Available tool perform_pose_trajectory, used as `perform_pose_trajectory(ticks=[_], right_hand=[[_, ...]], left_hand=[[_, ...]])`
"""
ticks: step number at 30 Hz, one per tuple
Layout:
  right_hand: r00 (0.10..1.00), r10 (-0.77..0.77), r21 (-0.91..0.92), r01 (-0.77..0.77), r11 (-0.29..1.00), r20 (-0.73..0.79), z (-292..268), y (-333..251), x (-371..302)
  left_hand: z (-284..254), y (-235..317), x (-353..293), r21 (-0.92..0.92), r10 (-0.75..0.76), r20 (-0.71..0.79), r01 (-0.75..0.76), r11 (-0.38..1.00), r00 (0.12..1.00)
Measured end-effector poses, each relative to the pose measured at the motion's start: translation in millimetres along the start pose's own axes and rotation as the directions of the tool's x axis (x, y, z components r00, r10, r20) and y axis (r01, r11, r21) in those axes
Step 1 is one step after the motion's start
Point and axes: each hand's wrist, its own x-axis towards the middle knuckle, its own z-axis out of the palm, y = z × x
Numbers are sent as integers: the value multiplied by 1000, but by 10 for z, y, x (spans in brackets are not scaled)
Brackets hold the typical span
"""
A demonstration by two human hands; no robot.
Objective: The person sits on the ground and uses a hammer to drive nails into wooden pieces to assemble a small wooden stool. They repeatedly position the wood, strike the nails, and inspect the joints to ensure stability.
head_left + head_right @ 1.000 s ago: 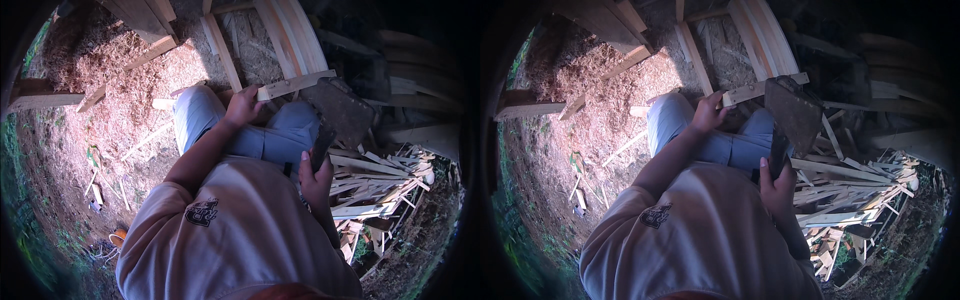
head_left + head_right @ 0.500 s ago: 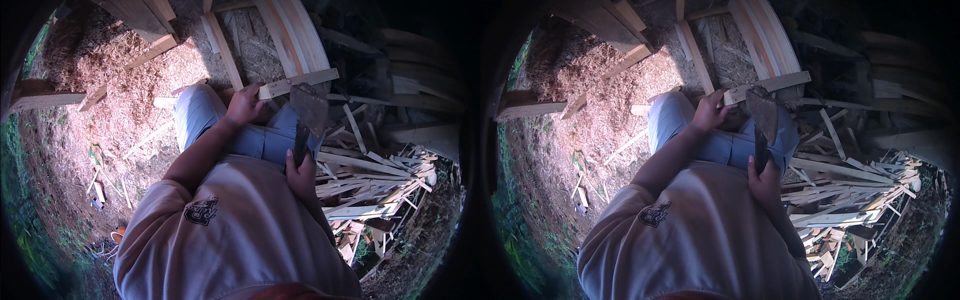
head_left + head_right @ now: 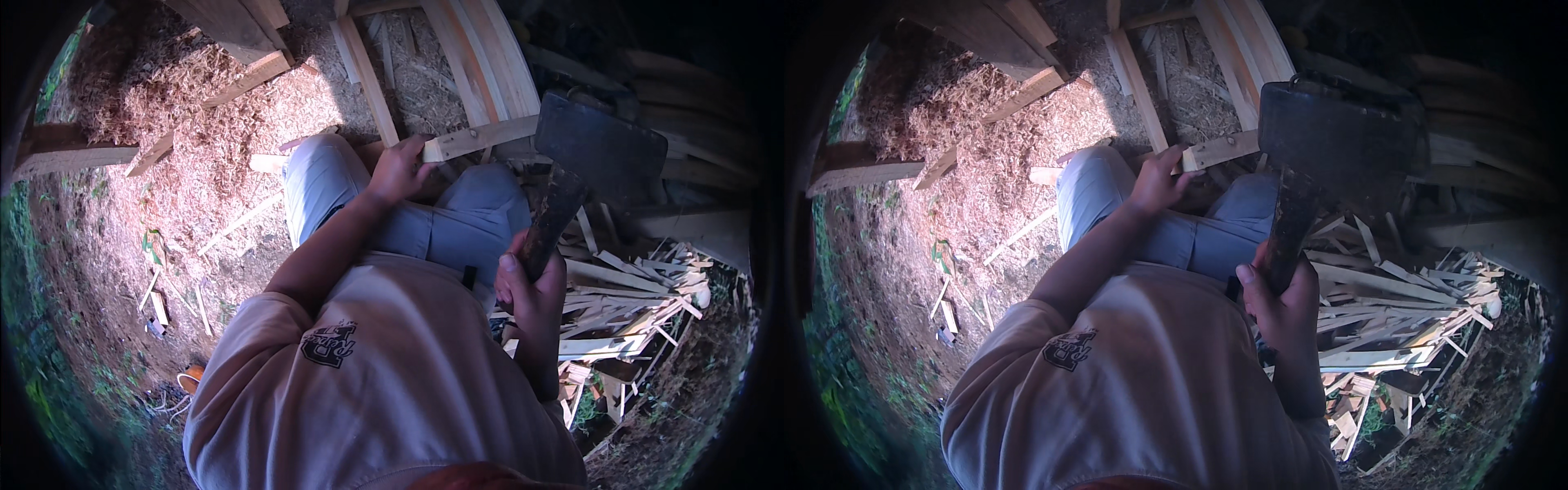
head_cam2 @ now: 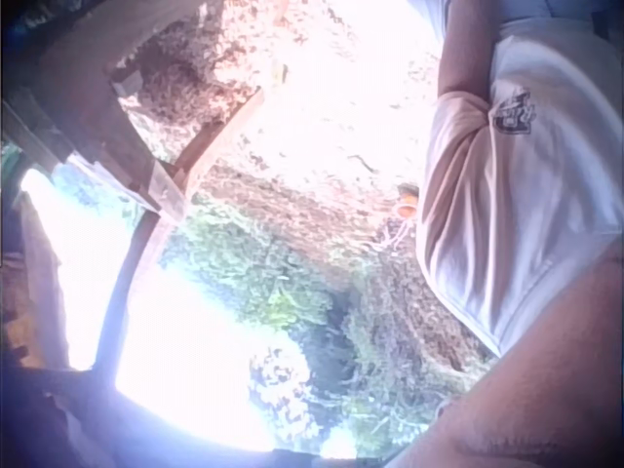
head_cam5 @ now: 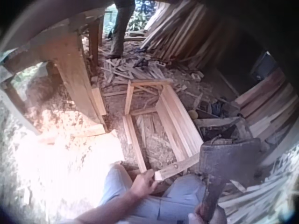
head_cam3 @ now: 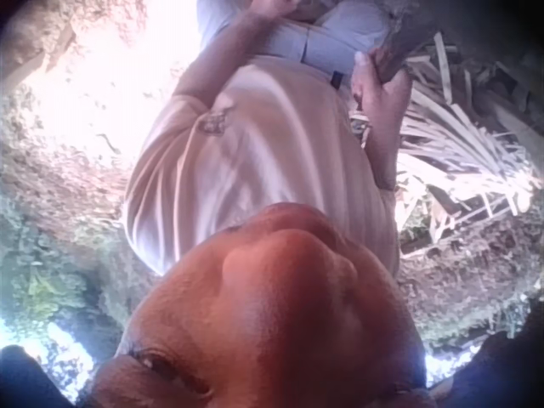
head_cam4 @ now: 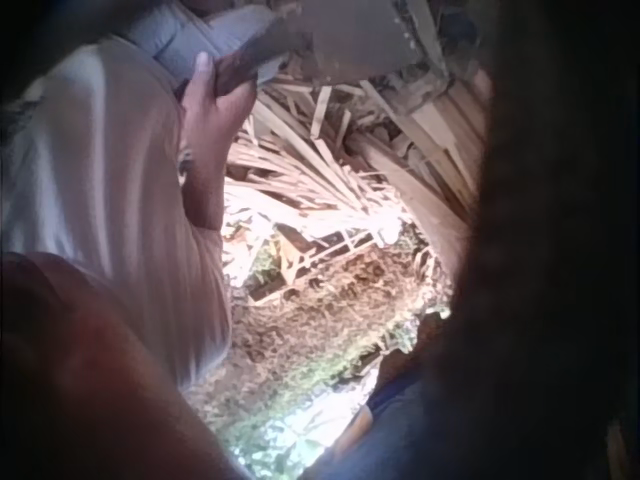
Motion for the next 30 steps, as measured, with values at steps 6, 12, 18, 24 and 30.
perform_pose_trajectory(ticks=[6, 12, 18, 24, 30], right_hand=[[965, 263, -389, -244, 888, -5, -50, 440, 322], [986, 133, -126, -146, 981, -105, -58, -129, 154], [976, 178, -148, -195, 969, -124, -16, 214, 237], [980, 184, -305, -199, 931, -77, -45, 264, 209], [980, 8, -238, -57, 969, -200, 4, 45, 124]], left_hand=[[70, -2, 0, -23, 47, -12, -47, 999, 999], [61, -31, -30, -8, 67, -55, -68, 998, 996], [73, -24, 29, -20, 67, -21, -67, 998, 998], [27, -43, 11, 23, 78, -41, -77, 997, 996], [4, 4, -18, -20, 35, -15, -35, 999, 999]])
